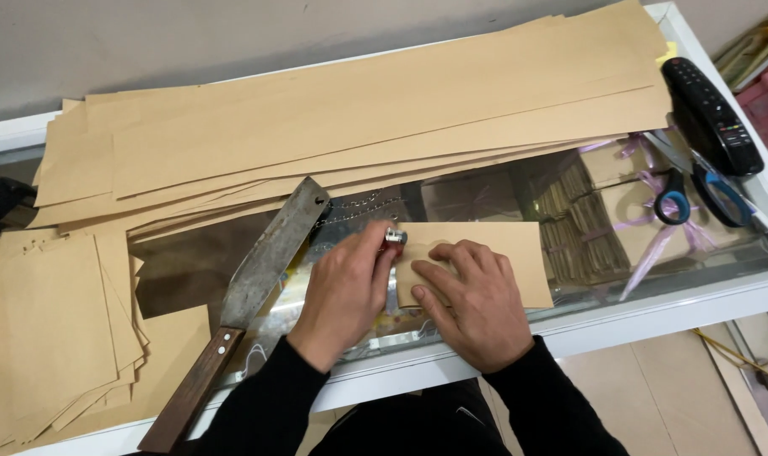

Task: Folding and cutting brown paper sheets to prepare packaging materials using a knife

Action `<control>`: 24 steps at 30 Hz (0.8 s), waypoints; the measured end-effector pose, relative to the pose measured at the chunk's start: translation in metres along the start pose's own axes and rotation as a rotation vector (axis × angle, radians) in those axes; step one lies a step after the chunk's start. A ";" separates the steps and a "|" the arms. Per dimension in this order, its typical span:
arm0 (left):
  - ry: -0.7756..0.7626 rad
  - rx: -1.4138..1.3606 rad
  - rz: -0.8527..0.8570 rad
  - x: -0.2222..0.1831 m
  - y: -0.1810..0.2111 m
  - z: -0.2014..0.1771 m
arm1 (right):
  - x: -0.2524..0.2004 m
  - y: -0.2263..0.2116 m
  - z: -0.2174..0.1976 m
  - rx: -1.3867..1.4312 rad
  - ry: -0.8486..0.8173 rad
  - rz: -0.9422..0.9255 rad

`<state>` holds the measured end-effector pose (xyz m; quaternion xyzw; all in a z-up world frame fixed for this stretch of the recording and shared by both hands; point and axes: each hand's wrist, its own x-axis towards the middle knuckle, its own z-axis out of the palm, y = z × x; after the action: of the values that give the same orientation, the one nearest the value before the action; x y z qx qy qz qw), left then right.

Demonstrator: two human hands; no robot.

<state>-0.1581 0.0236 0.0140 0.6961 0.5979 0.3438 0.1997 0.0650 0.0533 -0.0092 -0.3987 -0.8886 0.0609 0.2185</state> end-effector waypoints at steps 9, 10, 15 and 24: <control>0.031 0.084 -0.008 0.032 0.003 -0.007 | 0.002 -0.001 -0.002 -0.007 -0.026 0.018; 0.030 0.083 -0.006 0.036 0.000 -0.006 | 0.001 -0.001 -0.001 -0.008 -0.026 0.020; 0.024 0.079 -0.014 0.049 -0.009 -0.010 | 0.001 0.000 0.000 -0.013 0.000 0.000; -0.054 0.088 -0.028 0.014 0.005 -0.010 | 0.002 -0.002 0.000 -0.023 -0.003 0.007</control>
<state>-0.1611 0.0346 0.0270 0.7047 0.6164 0.2955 0.1898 0.0627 0.0536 -0.0079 -0.4040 -0.8883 0.0522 0.2122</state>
